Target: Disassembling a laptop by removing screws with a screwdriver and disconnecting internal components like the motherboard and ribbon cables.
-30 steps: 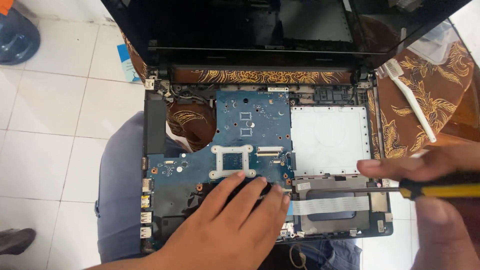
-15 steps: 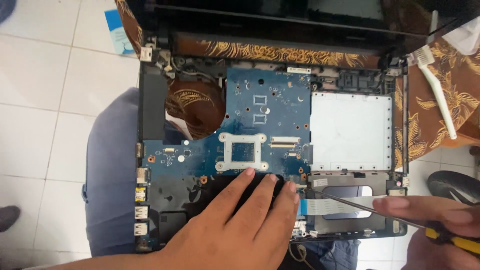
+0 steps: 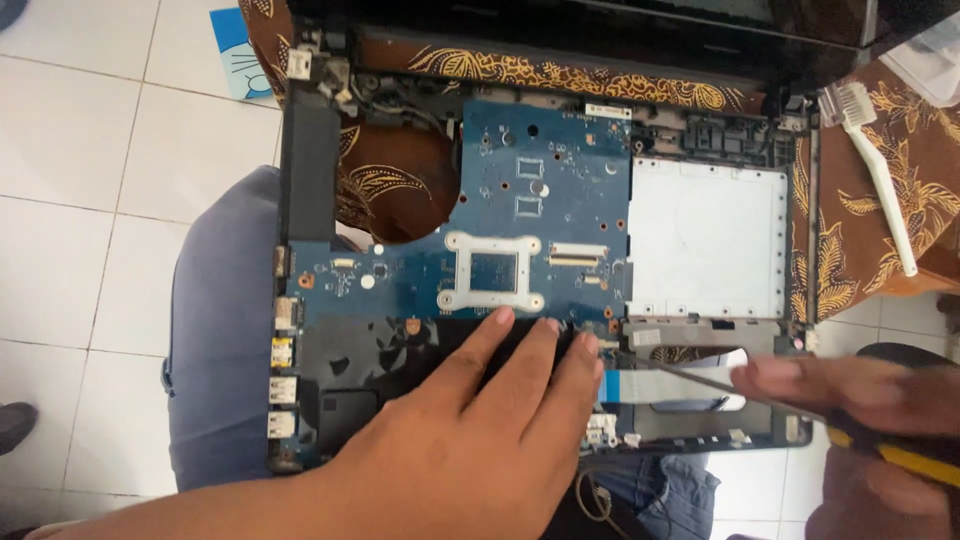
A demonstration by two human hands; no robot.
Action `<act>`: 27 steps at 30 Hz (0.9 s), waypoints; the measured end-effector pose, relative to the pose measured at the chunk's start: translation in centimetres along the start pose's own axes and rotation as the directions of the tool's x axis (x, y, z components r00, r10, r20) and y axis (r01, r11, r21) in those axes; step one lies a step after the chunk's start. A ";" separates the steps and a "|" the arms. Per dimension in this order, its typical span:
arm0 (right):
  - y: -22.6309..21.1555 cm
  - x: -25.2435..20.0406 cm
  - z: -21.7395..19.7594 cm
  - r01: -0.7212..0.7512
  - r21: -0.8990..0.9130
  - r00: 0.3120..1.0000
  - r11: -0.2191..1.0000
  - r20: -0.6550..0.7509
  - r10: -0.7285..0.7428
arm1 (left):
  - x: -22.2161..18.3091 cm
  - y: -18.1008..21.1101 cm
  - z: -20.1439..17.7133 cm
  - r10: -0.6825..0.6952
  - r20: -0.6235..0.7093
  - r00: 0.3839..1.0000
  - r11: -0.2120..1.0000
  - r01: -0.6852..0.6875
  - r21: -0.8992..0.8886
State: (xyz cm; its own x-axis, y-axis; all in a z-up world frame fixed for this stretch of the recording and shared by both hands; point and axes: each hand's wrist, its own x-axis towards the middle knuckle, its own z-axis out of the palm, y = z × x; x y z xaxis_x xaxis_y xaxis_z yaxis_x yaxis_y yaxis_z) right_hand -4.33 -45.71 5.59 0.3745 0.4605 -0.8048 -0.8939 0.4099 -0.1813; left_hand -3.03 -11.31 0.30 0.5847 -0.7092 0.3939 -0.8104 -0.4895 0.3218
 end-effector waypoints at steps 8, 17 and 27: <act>2.2 -1.4 -6.6 0.480 -0.661 0.664 0.577 -0.156 -0.731 | -0.1 0.3 0.1 0.006 -0.071 0.997 0.986 0.006 0.167; 1.1 1.3 -4.7 0.146 -0.136 0.827 0.980 -0.526 -0.197 | -0.4 0.3 0.2 0.001 -0.080 0.997 0.980 0.015 0.196; -1.4 2.3 -12.7 0.327 -0.912 0.430 0.248 -0.090 -0.898 | -0.3 0.1 0.1 0.031 -0.005 0.999 0.983 -0.030 0.181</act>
State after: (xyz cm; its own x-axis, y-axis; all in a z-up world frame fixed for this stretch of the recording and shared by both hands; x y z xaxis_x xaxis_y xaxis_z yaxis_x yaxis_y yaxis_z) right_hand -5.35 -55.21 -3.19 0.9418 -0.2414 -0.2341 -0.3241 -0.4661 -0.8232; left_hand -3.34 -11.19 0.10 0.5591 -0.7216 0.4083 -0.8207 -0.5516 0.1490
